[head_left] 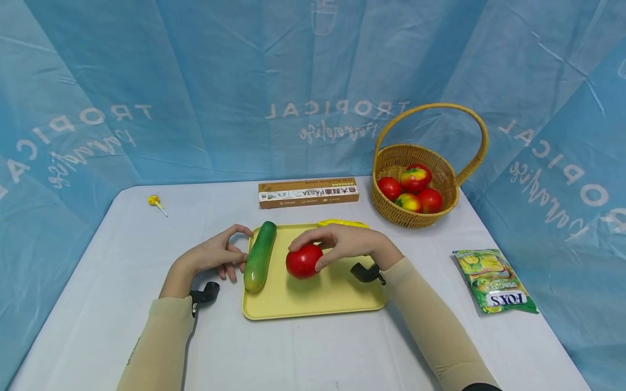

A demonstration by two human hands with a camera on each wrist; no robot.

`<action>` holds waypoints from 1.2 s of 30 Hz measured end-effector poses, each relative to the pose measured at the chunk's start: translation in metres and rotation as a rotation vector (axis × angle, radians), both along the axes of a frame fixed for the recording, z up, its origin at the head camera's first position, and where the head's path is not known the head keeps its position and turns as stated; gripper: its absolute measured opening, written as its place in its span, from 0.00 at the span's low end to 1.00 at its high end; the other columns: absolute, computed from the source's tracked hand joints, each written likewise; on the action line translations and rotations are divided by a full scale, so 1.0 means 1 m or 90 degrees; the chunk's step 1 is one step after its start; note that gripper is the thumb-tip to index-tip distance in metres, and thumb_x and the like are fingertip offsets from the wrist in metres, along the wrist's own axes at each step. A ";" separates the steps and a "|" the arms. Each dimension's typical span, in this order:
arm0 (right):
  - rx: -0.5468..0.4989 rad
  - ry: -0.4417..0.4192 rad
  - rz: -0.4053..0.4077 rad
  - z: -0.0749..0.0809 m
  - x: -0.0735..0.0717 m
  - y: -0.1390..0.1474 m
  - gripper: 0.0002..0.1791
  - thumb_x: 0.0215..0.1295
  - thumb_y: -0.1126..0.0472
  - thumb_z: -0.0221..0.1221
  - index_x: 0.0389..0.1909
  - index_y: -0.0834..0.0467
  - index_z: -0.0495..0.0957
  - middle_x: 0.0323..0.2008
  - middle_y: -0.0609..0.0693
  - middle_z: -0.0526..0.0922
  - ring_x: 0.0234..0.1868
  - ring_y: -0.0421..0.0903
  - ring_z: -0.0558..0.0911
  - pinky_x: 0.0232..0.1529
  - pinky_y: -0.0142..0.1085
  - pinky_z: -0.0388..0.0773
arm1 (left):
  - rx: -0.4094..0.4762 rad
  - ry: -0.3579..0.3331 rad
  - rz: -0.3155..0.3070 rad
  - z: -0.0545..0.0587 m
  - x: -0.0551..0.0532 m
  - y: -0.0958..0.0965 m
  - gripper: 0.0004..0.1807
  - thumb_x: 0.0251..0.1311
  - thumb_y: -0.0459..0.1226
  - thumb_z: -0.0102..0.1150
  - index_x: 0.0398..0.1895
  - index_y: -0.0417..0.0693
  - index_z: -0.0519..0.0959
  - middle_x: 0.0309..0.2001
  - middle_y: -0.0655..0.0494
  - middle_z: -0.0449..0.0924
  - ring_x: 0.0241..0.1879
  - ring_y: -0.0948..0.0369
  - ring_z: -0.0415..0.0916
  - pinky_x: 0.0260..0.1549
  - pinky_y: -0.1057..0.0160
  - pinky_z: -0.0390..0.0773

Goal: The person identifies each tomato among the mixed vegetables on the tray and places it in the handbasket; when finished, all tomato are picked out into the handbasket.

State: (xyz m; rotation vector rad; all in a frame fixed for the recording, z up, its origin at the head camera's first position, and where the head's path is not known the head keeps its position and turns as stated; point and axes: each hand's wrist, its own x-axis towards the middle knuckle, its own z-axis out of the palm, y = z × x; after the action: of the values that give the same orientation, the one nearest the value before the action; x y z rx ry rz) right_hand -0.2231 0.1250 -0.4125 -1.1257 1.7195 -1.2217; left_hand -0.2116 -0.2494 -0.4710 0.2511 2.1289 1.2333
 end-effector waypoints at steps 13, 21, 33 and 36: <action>-0.077 -0.022 -0.467 0.041 -0.020 0.081 0.33 0.72 0.61 0.68 0.76 0.48 0.72 0.75 0.52 0.73 0.70 0.51 0.77 0.60 0.36 0.84 | 0.003 0.009 -0.006 0.001 0.001 -0.002 0.34 0.73 0.37 0.60 0.77 0.54 0.56 0.33 0.48 0.91 0.23 0.54 0.88 0.21 0.61 0.84; -0.094 0.008 -0.664 0.038 -0.031 0.124 0.33 0.73 0.55 0.67 0.76 0.42 0.71 0.76 0.48 0.71 0.72 0.50 0.72 0.60 0.35 0.83 | -0.001 0.012 -0.006 0.002 0.006 -0.001 0.35 0.72 0.36 0.59 0.77 0.53 0.55 0.34 0.49 0.91 0.22 0.55 0.87 0.20 0.62 0.84; -0.030 -0.007 -0.799 0.021 -0.046 0.163 0.38 0.70 0.50 0.69 0.78 0.42 0.68 0.79 0.52 0.66 0.76 0.55 0.68 0.78 0.56 0.68 | 0.012 0.003 -0.003 0.000 0.003 0.001 0.35 0.72 0.38 0.60 0.77 0.53 0.55 0.34 0.49 0.91 0.22 0.55 0.88 0.20 0.61 0.84; 0.006 0.007 -0.800 0.017 -0.050 0.164 0.38 0.70 0.49 0.70 0.78 0.40 0.68 0.80 0.51 0.65 0.77 0.55 0.67 0.77 0.56 0.70 | 0.006 0.004 -0.002 0.001 0.001 0.001 0.35 0.72 0.37 0.60 0.77 0.54 0.55 0.34 0.49 0.91 0.22 0.55 0.88 0.20 0.61 0.84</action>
State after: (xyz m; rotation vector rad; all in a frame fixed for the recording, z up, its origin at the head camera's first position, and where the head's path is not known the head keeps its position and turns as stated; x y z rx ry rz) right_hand -0.2733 0.2893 -0.3953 0.1197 2.4979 -1.8498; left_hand -0.2107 -0.2483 -0.4703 0.2632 2.1269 1.2427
